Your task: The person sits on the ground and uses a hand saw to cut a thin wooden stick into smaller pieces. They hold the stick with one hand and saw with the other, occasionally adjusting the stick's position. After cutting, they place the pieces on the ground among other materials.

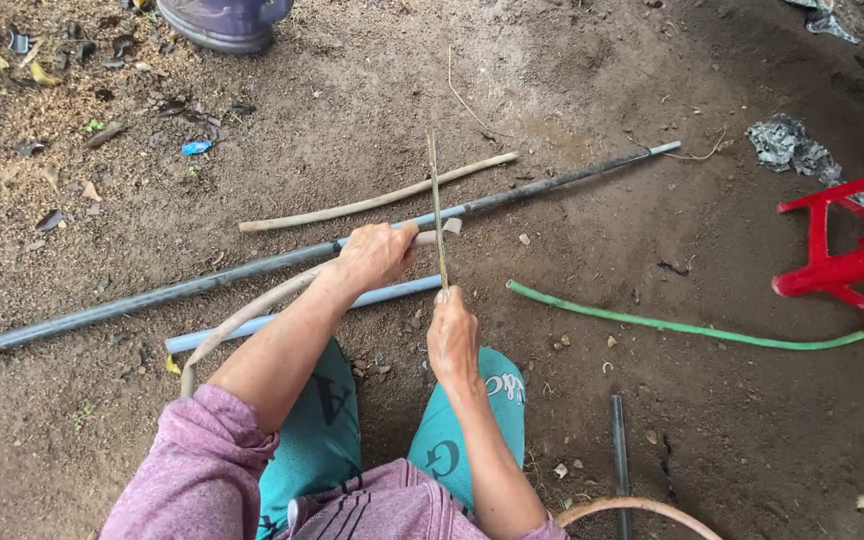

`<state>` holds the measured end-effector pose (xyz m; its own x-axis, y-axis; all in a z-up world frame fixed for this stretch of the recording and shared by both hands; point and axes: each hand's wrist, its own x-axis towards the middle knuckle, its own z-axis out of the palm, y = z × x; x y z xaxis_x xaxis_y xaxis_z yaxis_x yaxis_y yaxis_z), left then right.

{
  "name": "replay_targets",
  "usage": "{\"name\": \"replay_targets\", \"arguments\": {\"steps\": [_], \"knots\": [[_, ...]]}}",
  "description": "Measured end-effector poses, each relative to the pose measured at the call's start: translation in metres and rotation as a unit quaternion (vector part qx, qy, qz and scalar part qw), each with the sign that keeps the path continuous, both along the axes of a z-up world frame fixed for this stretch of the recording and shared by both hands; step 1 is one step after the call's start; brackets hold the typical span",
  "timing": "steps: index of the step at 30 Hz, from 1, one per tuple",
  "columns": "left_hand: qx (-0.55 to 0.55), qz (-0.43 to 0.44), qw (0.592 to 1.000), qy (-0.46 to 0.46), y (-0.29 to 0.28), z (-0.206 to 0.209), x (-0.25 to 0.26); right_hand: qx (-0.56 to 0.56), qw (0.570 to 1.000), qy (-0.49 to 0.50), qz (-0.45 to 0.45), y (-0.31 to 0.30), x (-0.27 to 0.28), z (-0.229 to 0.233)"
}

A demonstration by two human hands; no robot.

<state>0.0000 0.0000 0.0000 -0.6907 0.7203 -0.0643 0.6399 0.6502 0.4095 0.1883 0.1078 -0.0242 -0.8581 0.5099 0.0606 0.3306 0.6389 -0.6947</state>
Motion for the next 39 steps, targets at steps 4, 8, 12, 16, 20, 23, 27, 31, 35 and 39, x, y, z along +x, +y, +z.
{"name": "replay_targets", "arguments": {"steps": [4,8,12,16,20,23,27,31,35,39], "knots": [[-0.006,0.009,1.000,0.004,0.005,-0.008,-0.001,-0.013,1.000,-0.002,-0.007,0.003,-0.001,-0.005],[-0.016,0.018,1.000,0.007,0.003,-0.003,0.000,-0.018,1.000,-0.013,-0.014,0.005,-0.007,-0.013],[-0.023,0.033,0.999,0.001,0.005,0.000,0.000,0.023,1.000,-0.020,-0.004,0.001,-0.010,-0.014],[-0.020,0.047,0.999,0.001,0.006,-0.005,-0.001,-0.008,1.000,-0.011,-0.015,-0.002,-0.007,-0.007],[-0.016,0.047,0.999,-0.007,0.006,-0.011,-0.004,0.007,1.000,-0.021,-0.004,-0.002,-0.007,-0.009],[-0.021,0.047,0.999,-0.009,0.008,-0.012,-0.007,0.002,1.000,-0.023,-0.004,0.000,-0.010,-0.014],[-0.037,0.047,0.998,-0.017,0.007,-0.009,-0.004,0.012,0.999,-0.035,0.001,-0.001,-0.011,-0.019],[-0.047,0.046,0.998,-0.020,0.007,-0.013,-0.007,0.015,0.999,-0.050,-0.002,-0.001,-0.011,-0.020],[-0.045,0.044,0.998,-0.027,0.004,-0.014,-0.008,0.005,0.999,-0.041,-0.009,-0.003,-0.007,-0.003],[-0.042,0.044,0.998,-0.025,0.011,-0.030,-0.013,0.006,0.999,-0.037,-0.014,-0.007,-0.008,-0.001]]}}
